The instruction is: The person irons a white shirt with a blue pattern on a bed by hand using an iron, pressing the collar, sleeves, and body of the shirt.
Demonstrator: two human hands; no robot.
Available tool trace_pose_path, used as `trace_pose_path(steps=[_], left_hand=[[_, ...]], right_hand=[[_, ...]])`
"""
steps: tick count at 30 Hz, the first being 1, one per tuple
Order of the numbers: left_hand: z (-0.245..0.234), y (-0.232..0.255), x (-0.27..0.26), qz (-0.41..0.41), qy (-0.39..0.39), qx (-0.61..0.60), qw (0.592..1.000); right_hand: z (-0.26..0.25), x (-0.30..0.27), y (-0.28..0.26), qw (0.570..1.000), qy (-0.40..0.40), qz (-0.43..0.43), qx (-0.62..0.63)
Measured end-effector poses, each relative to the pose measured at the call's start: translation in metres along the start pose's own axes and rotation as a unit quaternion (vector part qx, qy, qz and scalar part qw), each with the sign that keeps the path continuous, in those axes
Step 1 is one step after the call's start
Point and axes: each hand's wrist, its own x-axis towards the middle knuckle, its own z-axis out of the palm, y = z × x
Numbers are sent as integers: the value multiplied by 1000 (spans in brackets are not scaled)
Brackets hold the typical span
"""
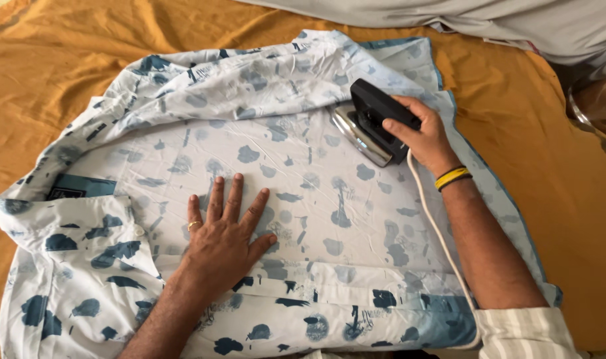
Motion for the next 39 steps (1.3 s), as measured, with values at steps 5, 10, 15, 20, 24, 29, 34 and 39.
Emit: trace_pose_path(steps=[5,10,15,20,24,29,34,39], left_hand=[[2,-1,-1,1,-10,-9,1000],[6,-2,0,0,-7,-14,1000],[1,1,0,-4,-16,-14,1000],[0,1,-1,-10,-33,-9,999],[1,-1,1,-9,-14,-18,1000],[-1,1,-3,-10,-3,-25,1000],[-12,5,-3,-30,-46,-26,998],[-21,6,-21,-35,8,5,999]], right_hand=[[16,-29,-17,988,-147,-18,50],[51,-9,-24,993,-105,-47,12],[87,37,-31,997,-31,-63,17],[90,13,-46,985,-156,10,72],[100,4,-55,973,-211,-43,79],[139,50,-52,992,-86,-93,21],[149,53,-64,985,-135,-72,79],[142,18,-73,957,-249,-115,94]])
